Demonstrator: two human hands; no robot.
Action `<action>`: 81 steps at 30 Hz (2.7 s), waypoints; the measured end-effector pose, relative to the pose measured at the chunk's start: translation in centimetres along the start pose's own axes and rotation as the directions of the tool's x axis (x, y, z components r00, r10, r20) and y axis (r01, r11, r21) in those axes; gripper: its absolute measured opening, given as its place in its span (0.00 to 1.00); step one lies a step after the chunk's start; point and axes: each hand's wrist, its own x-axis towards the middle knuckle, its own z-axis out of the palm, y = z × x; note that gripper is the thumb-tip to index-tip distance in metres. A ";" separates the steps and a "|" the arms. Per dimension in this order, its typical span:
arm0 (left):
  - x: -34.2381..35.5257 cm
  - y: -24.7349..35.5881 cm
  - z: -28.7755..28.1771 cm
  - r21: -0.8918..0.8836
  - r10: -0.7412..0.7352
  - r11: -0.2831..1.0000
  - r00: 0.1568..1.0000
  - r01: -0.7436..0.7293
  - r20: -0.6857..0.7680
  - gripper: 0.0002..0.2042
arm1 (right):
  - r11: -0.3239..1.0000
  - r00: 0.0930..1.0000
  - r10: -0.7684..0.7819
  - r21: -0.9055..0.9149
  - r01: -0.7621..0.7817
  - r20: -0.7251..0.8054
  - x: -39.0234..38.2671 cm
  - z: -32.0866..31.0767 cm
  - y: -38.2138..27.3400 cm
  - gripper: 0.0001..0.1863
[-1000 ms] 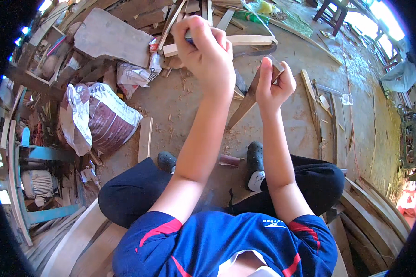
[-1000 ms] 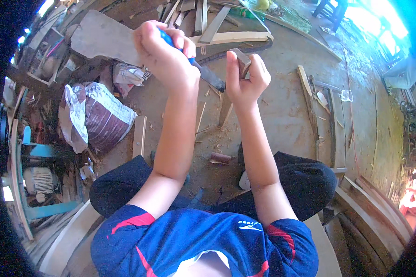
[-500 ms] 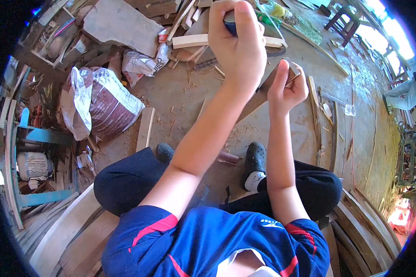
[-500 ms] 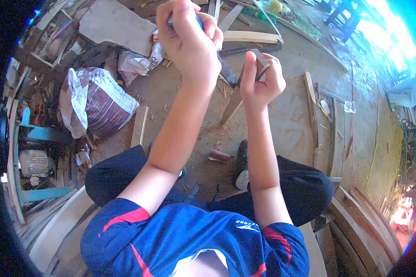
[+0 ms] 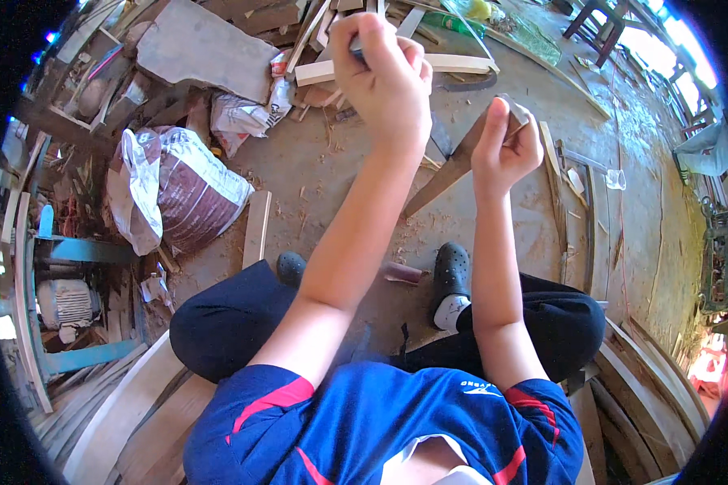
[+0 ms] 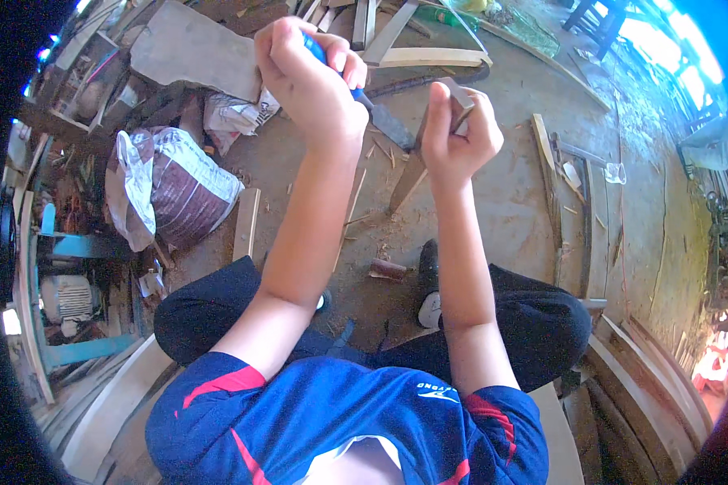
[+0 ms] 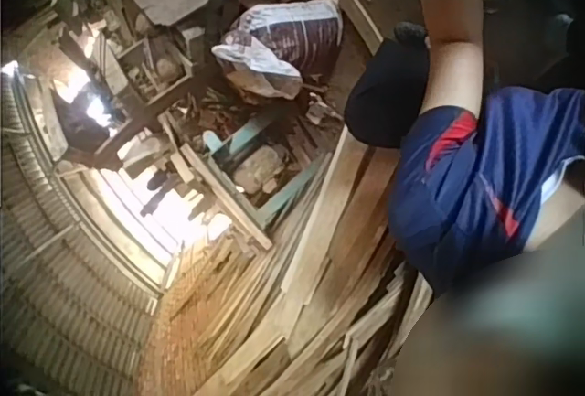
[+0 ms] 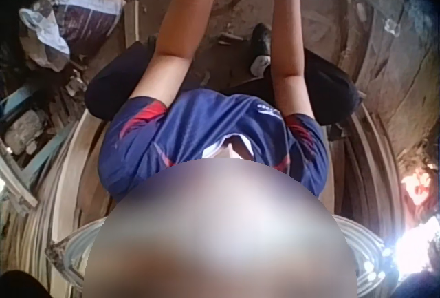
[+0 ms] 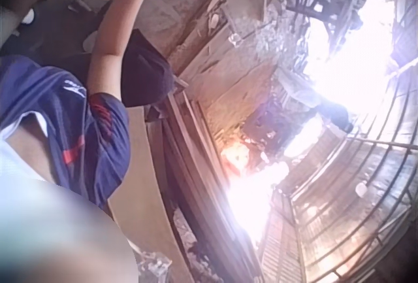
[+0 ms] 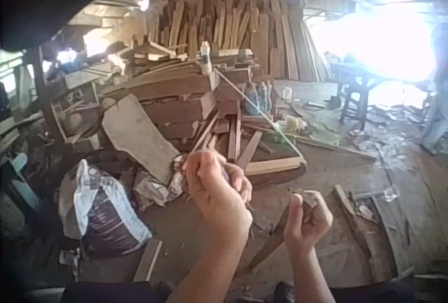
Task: Using a chisel and a wooden block to carve a joint into a piece of wood while sitting on the floor.
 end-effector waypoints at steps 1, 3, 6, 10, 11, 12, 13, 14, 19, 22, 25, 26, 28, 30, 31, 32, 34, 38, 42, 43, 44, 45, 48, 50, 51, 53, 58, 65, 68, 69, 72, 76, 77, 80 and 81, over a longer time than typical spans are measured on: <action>0.0 0.2 0.5 -0.005 -0.002 1.000 1.000 0.002 0.002 0.08 | 1.000 1.000 -0.003 -0.004 0.003 -0.002 0.0 0.0 0.1 0.10; -0.2 1.2 2.3 0.184 0.160 0.970 0.987 -0.161 0.016 0.10 | 0.994 0.995 -0.089 -0.059 0.091 0.039 -0.3 -0.1 0.2 0.10; -0.6 -0.8 0.5 0.188 0.159 0.967 0.984 -0.171 0.078 0.09 | 0.995 0.994 -0.087 -0.050 0.090 0.063 -0.8 0.5 -0.9 0.10; -0.2 -0.4 0.2 0.028 0.031 0.999 0.998 -0.033 0.056 0.07 | 0.996 0.997 -0.060 -0.058 0.062 0.037 -0.3 -0.2 0.0 0.10; 0.1 0.8 0.3 -0.043 -0.026 0.999 1.000 0.026 0.001 0.06 | 0.996 0.998 -0.059 -0.060 0.061 0.036 -0.4 0.0 -0.2 0.10; 0.2 1.4 0.3 -0.020 0.078 0.997 0.997 -0.077 0.028 0.07 | 0.996 0.996 -0.066 -0.053 0.069 0.053 -0.4 0.1 -0.5 0.10; 0.0 1.1 0.0 -0.019 0.077 0.997 0.997 -0.076 0.028 0.07 | 0.996 0.995 -0.073 -0.043 0.076 0.071 -0.6 0.3 -1.0 0.10; -0.4 -0.2 -0.6 0.093 0.066 0.993 0.996 -0.071 0.058 0.07 | 0.997 0.995 -0.070 -0.039 0.073 0.073 -0.7 0.6 -1.3 0.10; -1.0 -1.7 -0.5 0.198 0.015 0.980 1.000 -0.012 -0.015 0.13 | 0.993 0.996 -0.077 -0.083 0.080 0.033 -0.3 -0.2 -0.2 0.10; -0.4 1.6 -0.4 0.110 0.006 0.994 0.994 0.006 -0.111 0.10 | 0.990 0.992 -0.119 -0.075 0.122 0.046 -0.4 0.4 -0.9 0.10; -1.7 -2.1 -2.5 0.231 0.074 0.970 0.997 -0.075 0.011 0.10 | 0.991 0.995 -0.095 -0.095 0.097 0.025 -0.5 0.5 -1.0 0.10; -2.0 -2.8 -2.7 0.236 0.116 0.965 0.993 -0.111 -0.008 0.11 | 0.990 0.996 -0.089 -0.109 0.089 0.000 -0.4 0.4 -1.1 0.11; -1.7 -2.4 -3.1 0.173 0.033 0.985 0.997 -0.020 -0.073 0.11 | 0.989 0.997 -0.073 -0.129 0.073 0.004 -0.2 -0.2 -0.7 0.11; -1.3 -0.2 -2.0 0.108 0.017 0.994 0.985 0.002 -0.171 0.10 | 0.988 0.998 -0.055 -0.146 0.055 0.002 -0.2 -0.2 -0.6 0.11; -1.5 0.2 -2.1 0.139 0.076 0.989 0.987 -0.056 -0.143 0.10 | 0.985 0.993 -0.122 -0.122 0.122 0.009 -0.4 0.3 -0.7 0.11; -1.8 -0.8 -2.7 0.185 0.081 0.981 0.991 -0.059 -0.111 0.09 | 0.977 0.982 -0.188 -0.097 0.189 0.015 -0.5 0.7 -0.9 0.10; -2.2 -2.5 -3.3 0.189 0.138 0.973 0.990 -0.129 -0.032 0.08 | 0.981 0.988 -0.151 -0.125 0.151 0.008 -0.4 0.6 -1.2 0.11; -1.3 -1.1 -3.7 0.070 -0.010 0.997 0.999 0.013 -0.041 0.08 | 0.982 0.987 -0.158 -0.104 0.159 0.022 -0.3 0.4 -0.9 0.09; -2.3 -0.9 -2.8 0.257 0.065 0.966 0.988 -0.026 -0.143 0.13 | 0.987 0.992 -0.117 -0.104 0.121 0.047 -1.2 0.7 -1.6 0.08; -2.2 -1.4 -2.9 0.305 0.097 0.949 0.994 -0.074 -0.059 0.14 | 0.987 0.996 -0.088 -0.135 0.091 0.023 -0.9 0.6 -1.5 0.08; -1.9 -1.6 -3.1 0.295 0.079 0.954 0.994 -0.053 -0.076 0.14 | 0.992 0.991 -0.121 -0.036 0.119 -0.058 -0.6 0.9 -0.6 0.11; -1.8 -1.7 -3.3 0.288 0.081 0.956 0.994 -0.055 -0.077 0.14 | 0.991 0.990 -0.128 -0.037 0.126 -0.055 -0.5 0.8 -0.4 0.11; -1.7 1.1 -2.5 0.170 0.124 0.980 0.986 -0.104 -0.111 0.15 | 0.987 0.987 -0.157 -0.051 0.154 -0.043 -1.0 1.8 -0.7 0.11; -2.0 1.6 -2.6 0.180 0.142 0.976 0.983 -0.121 -0.114 0.15 | 0.980 0.984 -0.180 -0.086 0.180 0.009 -1.3 2.1 -1.3 0.11; -2.1 0.9 -3.1 0.164 0.110 0.982 0.986 -0.089 -0.124 0.15 | 0.980 0.984 -0.180 -0.085 0.180 0.013 -1.3 2.0 -1.6 0.11; -2.3 -1.5 -3.4 0.283 0.131 0.952 0.991 -0.117 -0.029 0.14 | 0.948 0.967 -0.255 -0.198 0.250 0.003 -1.2 1.9 -1.9 0.12; -1.8 2.2 -2.4 0.074 0.108 0.992 0.994 -0.106 -0.020 0.13 | 0.995 0.994 -0.101 -0.020 0.101 -0.040 -1.5 1.4 -0.8 0.11; -2.1 -0.4 -2.8 0.165 0.003 0.986 1.000 -0.001 -0.007 0.10 | 0.993 0.990 -0.117 -0.009 0.117 -0.084 -1.4 0.9 -0.8 0.10; -2.2 1.6 -2.1 0.159 0.084 0.984 0.996 -0.082 -0.011 0.15 | 0.996 0.996 -0.083 -0.012 0.083 -0.042 -1.6 0.7 -1.0 0.09; -2.5 0.4 -2.9 0.196 0.084 0.976 0.995 -0.093 0.053 0.15 | 0.996 0.996 -0.085 -0.024 0.084 -0.014 -1.6 0.8 -1.1 0.08; -3.0 -3.0 -4.3 0.226 0.078 0.970 0.994 -0.092 0.070 0.11 | 0.990 0.992 -0.105 -0.105 0.098 -0.063 -1.6 0.4 -0.8 0.08; -2.6 0.4 -2.7 0.035 0.069 0.997 0.997 -0.069 -0.016 0.09 | 0.997 0.991 -0.056 -0.063 0.048 -0.118 -1.0 -1.2 -0.2 0.08; -2.9 -0.2 -3.2 0.040 0.073 0.997 0.997 -0.072 -0.015 0.09 | 0.997 0.992 -0.052 -0.058 0.045 -0.119 -1.2 -1.0 -0.4 0.08; -3.9 -2.8 -4.5 0.180 0.105 0.974 0.975 -0.140 0.194 0.09 | 0.988 0.991 -0.117 -0.108 0.110 -0.058 -1.1 -0.9 -0.3 0.07; -3.9 -3.4 -4.7 0.178 0.106 0.974 0.975 -0.141 0.194 0.09 | 0.995 0.992 -0.081 -0.069 0.074 -0.097 -0.9 -1.0 -0.1 0.08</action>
